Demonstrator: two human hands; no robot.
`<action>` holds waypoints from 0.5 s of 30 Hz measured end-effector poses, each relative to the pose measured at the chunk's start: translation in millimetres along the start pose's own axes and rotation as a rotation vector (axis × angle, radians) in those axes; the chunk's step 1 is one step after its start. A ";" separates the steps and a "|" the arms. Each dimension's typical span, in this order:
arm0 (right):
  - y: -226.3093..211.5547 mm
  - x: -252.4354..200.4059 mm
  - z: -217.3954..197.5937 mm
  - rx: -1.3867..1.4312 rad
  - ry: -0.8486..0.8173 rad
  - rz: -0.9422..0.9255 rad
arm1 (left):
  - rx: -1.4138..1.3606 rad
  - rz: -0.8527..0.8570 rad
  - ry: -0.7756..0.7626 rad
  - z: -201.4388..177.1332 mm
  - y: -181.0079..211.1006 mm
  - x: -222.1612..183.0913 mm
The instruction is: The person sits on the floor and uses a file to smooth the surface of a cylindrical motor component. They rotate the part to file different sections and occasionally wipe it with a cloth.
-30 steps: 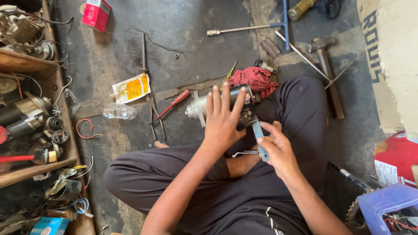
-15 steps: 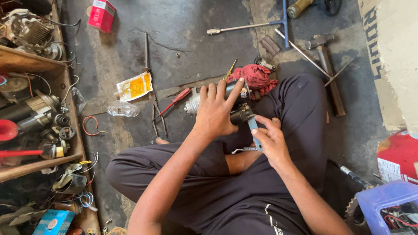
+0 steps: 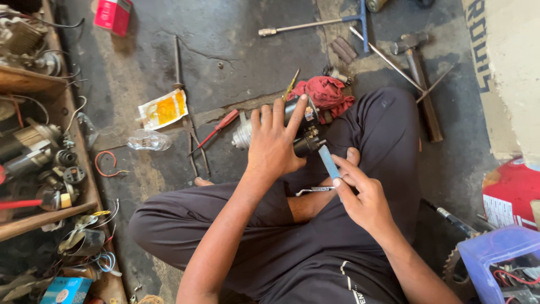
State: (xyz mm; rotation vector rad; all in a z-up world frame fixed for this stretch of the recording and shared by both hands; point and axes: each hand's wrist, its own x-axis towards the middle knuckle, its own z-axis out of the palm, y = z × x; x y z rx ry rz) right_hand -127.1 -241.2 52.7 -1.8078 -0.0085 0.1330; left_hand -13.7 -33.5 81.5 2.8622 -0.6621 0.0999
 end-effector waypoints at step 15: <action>-5.1 28.0 17.1 -0.095 0.086 0.103 | 0.012 -0.023 -0.051 3.8 0.7 10.1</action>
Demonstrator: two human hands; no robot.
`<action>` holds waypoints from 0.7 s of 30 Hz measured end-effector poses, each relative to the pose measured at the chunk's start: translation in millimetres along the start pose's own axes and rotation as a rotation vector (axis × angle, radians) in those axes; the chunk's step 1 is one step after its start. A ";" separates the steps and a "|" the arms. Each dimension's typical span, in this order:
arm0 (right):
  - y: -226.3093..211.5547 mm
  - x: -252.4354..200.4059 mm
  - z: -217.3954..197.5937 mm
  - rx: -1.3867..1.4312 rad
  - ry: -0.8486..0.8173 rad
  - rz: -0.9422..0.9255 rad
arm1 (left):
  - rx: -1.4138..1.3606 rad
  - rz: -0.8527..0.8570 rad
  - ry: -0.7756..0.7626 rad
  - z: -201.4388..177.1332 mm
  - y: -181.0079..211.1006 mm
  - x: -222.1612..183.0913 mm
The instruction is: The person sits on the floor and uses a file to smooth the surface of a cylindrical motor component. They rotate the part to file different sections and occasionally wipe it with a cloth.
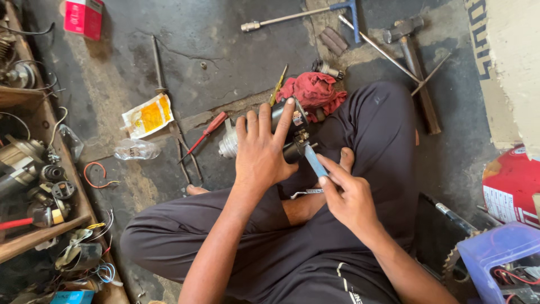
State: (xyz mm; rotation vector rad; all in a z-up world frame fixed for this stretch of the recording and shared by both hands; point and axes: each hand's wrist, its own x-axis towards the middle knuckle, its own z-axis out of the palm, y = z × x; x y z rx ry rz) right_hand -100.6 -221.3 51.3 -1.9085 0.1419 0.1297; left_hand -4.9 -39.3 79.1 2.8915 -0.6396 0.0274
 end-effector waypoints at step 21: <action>52.7 16.7 -26.6 0.258 0.178 0.061 | 0.442 -0.018 0.079 35.3 13.7 -24.3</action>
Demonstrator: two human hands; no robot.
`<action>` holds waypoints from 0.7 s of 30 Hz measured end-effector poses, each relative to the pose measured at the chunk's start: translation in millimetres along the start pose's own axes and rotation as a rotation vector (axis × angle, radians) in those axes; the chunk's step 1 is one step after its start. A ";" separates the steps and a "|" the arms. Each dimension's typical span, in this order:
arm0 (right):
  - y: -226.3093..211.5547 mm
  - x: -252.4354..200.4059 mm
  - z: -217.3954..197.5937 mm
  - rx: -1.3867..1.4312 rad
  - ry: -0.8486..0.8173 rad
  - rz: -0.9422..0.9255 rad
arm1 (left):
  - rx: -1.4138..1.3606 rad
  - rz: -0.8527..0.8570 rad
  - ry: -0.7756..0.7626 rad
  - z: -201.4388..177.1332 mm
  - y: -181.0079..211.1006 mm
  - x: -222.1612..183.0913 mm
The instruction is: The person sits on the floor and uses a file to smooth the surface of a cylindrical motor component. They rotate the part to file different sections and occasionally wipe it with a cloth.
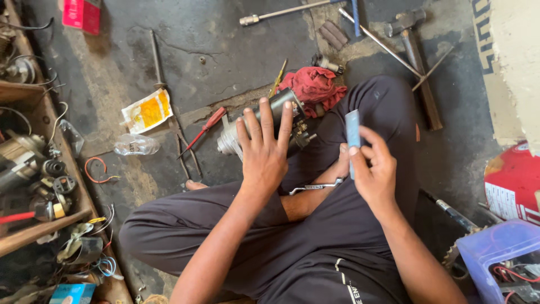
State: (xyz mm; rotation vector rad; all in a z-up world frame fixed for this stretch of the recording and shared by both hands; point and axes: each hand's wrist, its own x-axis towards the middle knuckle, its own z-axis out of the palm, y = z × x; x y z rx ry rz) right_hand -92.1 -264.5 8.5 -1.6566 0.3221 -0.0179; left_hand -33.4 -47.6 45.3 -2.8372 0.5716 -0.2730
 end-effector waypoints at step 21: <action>-7.6 -27.3 9.9 -0.352 -0.129 -0.368 | -0.328 -0.027 -0.003 -18.9 -13.3 8.9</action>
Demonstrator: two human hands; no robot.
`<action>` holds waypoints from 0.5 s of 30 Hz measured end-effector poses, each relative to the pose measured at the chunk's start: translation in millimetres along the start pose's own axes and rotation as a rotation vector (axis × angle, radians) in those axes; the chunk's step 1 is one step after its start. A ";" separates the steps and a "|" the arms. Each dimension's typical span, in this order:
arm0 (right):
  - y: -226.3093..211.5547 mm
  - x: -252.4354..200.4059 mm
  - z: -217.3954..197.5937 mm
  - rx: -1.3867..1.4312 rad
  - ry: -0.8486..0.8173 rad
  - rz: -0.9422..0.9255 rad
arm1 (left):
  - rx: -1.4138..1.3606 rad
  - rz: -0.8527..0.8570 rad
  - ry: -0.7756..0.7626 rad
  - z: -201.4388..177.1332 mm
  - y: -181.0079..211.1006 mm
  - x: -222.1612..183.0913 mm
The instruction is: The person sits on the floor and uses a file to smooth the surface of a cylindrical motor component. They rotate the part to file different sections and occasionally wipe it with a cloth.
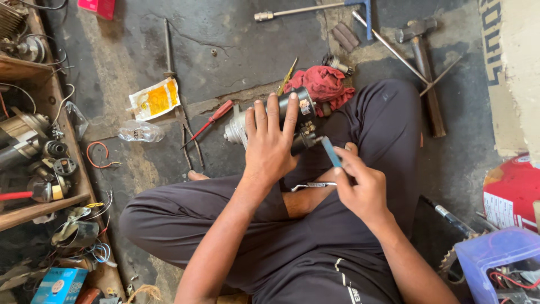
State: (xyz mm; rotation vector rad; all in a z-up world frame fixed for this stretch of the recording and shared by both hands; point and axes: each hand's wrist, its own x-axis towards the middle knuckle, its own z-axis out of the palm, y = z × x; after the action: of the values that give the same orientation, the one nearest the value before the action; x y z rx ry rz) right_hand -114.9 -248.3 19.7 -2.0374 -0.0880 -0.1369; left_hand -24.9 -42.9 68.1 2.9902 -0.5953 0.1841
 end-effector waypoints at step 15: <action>26.6 -4.2 4.6 0.240 0.013 0.277 | -0.637 -0.082 -0.452 -45.4 -52.8 56.4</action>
State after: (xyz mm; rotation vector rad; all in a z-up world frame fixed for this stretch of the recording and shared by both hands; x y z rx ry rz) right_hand -115.5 -256.3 -6.5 -1.7886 0.1785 0.0330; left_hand 42.7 -10.6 117.4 2.4142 -0.4476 -0.5876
